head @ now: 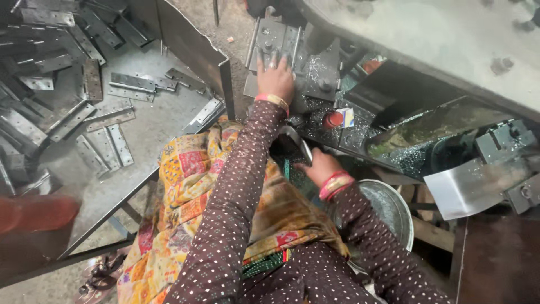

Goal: The person places metal hinge components into an industrial press machine and activates a lever to perform a fabrication step, then clears the machine and gathers the components into a metal bin.

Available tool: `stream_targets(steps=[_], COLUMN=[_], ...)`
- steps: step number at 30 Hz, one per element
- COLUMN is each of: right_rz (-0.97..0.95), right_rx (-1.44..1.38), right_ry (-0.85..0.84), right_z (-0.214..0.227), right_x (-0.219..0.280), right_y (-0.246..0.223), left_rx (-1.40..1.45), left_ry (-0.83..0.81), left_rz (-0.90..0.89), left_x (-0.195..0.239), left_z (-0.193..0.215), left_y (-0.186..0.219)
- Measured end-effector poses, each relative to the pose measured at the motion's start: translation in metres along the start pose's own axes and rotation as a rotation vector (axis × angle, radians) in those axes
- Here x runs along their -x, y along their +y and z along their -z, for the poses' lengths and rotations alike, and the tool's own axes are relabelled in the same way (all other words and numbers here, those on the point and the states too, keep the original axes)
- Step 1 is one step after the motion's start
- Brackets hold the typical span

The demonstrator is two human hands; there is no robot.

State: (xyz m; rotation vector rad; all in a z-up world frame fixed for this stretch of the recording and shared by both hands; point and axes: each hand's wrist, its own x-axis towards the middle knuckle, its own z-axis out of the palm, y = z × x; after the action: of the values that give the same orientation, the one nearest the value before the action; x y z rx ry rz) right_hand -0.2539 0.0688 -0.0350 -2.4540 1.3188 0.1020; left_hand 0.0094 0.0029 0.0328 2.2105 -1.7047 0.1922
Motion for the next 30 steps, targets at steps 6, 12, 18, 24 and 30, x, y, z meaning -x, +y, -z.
stream_targets(steps=[6,12,18,24,30], right_rz=[-0.101,-0.045,-0.06,-0.024,0.029], right_rx=[-0.15,-0.011,-0.153,-0.137,-0.02], right_ry=[0.011,-0.048,0.041,0.006,0.033], right_z=[-0.035,-0.006,-0.051,-0.043,0.011], right_x=[0.023,0.004,0.032,0.027,0.005], right_y=[0.004,-0.001,-0.002,0.007,-0.007], left_rx=[0.072,0.074,0.051,0.055,-0.106], left_ry=[0.009,-0.009,0.003,-0.014,-0.115], left_rz=[0.035,0.039,0.019,-0.018,-0.095], left_x=[-0.014,-0.02,-0.017,-0.017,0.036], left_z=[-0.025,-0.033,-0.04,-0.04,0.008], left_y=[-0.005,-0.008,-0.011,-0.008,0.01])
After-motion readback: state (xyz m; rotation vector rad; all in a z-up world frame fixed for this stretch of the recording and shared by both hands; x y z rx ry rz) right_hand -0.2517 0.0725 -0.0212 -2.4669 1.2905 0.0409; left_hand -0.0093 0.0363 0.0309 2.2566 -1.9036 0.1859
